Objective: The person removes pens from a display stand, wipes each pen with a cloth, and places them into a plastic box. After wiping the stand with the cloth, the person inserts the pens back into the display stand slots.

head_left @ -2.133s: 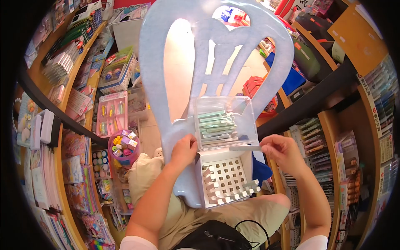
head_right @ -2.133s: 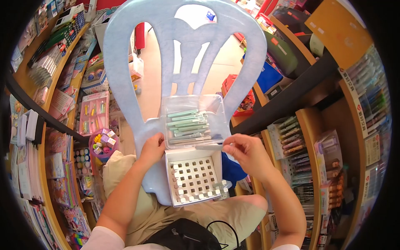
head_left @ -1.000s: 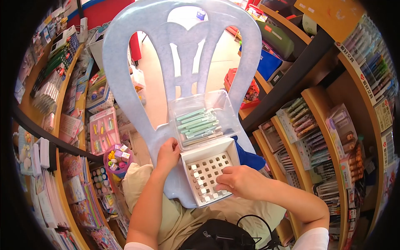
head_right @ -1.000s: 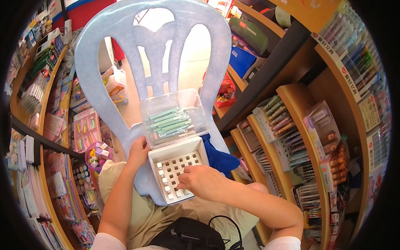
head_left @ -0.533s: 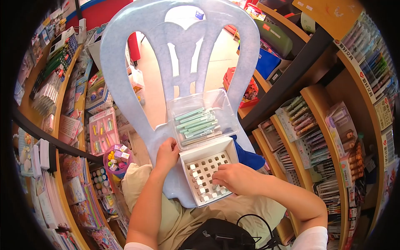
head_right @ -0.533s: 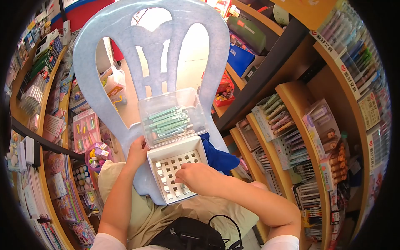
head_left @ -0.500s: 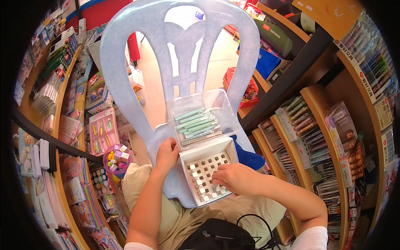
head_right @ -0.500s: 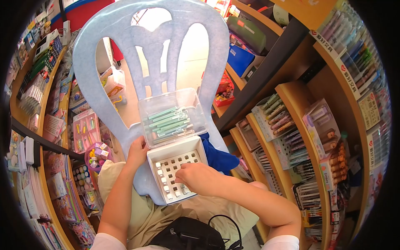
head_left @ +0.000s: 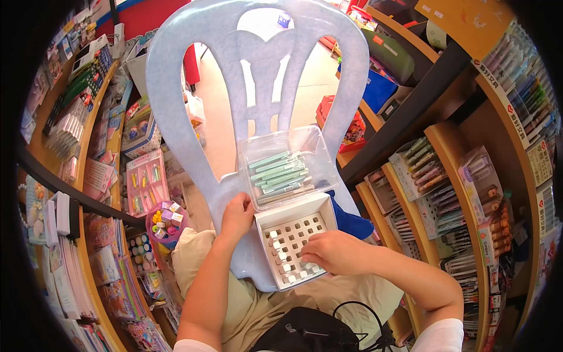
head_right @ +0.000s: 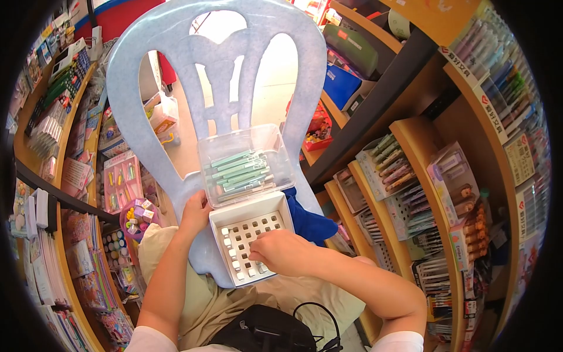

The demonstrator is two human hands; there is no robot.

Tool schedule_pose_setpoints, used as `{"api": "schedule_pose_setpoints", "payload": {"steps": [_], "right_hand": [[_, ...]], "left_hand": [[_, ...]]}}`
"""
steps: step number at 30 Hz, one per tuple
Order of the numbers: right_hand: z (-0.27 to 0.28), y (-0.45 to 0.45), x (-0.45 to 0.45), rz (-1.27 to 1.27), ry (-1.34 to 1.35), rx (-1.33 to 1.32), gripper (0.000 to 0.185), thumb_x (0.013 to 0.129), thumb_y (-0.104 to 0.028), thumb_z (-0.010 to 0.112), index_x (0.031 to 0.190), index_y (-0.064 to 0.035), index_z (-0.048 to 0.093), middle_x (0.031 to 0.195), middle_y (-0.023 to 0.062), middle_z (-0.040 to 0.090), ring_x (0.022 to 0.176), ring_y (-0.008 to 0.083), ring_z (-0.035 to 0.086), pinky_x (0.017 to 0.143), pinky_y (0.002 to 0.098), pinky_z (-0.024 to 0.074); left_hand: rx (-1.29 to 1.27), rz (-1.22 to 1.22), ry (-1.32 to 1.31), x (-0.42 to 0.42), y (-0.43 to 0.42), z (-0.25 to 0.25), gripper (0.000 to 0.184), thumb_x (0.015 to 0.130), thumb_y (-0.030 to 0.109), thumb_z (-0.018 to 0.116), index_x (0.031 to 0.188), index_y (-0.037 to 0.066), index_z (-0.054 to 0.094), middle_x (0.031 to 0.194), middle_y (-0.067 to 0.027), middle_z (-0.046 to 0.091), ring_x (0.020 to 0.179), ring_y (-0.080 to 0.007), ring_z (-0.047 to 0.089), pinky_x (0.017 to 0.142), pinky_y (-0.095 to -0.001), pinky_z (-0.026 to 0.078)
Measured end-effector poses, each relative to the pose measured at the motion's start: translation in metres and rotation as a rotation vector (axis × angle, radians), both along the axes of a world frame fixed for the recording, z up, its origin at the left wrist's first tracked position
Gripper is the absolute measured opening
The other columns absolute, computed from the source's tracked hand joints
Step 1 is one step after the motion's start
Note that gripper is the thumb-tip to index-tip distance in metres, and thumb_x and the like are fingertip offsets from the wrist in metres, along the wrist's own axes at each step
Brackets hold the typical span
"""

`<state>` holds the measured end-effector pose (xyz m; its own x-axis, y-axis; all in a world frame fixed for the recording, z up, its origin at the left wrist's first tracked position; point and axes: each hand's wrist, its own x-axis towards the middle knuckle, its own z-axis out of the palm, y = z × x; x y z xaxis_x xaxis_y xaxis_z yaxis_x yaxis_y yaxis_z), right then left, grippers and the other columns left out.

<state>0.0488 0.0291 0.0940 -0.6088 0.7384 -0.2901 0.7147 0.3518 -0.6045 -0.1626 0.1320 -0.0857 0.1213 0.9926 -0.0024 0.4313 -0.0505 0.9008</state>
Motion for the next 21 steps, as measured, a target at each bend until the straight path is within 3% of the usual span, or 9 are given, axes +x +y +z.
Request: {"api": "schedule_pose_setpoints", "payload": {"steps": [2,8,11,14,21], "right_hand": [[-0.004,0.001,0.0,0.036,0.001,0.007,0.02,0.087,-0.017,0.057,0.089,0.0013,0.064,0.079,0.0152,0.06,0.076,0.034,0.059,0.069,0.0402,0.0477],[0.014,0.001,0.002,0.016,-0.024,-0.004,0.021,0.088,-0.018,0.055,0.084,0.0004,0.065,0.081,0.0158,0.061,0.081,0.0343,0.06,0.073,0.0426,0.0477],[0.002,-0.005,0.007,0.03,0.0,0.05,0.018,0.087,-0.016,0.058,0.087,0.0,0.065,0.076,0.0129,0.06,0.073,0.0321,0.06,0.064,0.0384,0.0488],[-0.002,-0.006,0.006,0.006,0.006,0.035,0.018,0.086,-0.018,0.058,0.087,-0.0015,0.066,0.077,0.0122,0.06,0.072,0.0318,0.06,0.064,0.0385,0.0489],[-0.005,0.0,0.001,0.017,-0.16,-0.046,0.024,0.088,-0.028,0.057,0.09,-0.0073,0.069,0.085,0.0116,0.065,0.079,0.0305,0.063,0.07,0.0397,0.0498]], "left_hand": [[0.004,-0.005,-0.025,0.0,0.0,-0.003,0.017,0.084,0.016,0.057,0.084,-0.001,0.058,0.07,-0.014,0.063,0.063,-0.0229,0.061,0.06,-0.0337,0.047],[-0.028,0.003,0.045,0.0,-0.005,0.018,0.018,0.085,0.017,0.057,0.084,-0.001,0.058,0.069,-0.0134,0.063,0.06,-0.0219,0.06,0.058,-0.0333,0.046],[-0.064,-0.007,-0.013,0.001,-0.005,0.018,0.018,0.085,0.016,0.057,0.084,-0.001,0.058,0.068,-0.0133,0.063,0.058,-0.0216,0.059,0.057,-0.0333,0.046],[-0.006,-0.008,-0.021,0.001,-0.002,0.007,0.017,0.085,0.015,0.056,0.084,-0.001,0.057,0.066,-0.0128,0.062,0.054,-0.0201,0.057,0.053,-0.0326,0.044],[-0.014,-0.011,-0.019,0.001,-0.003,0.006,0.016,0.085,0.015,0.056,0.085,-0.001,0.057,0.066,-0.013,0.062,0.055,-0.0211,0.058,0.054,-0.0333,0.045]]}}
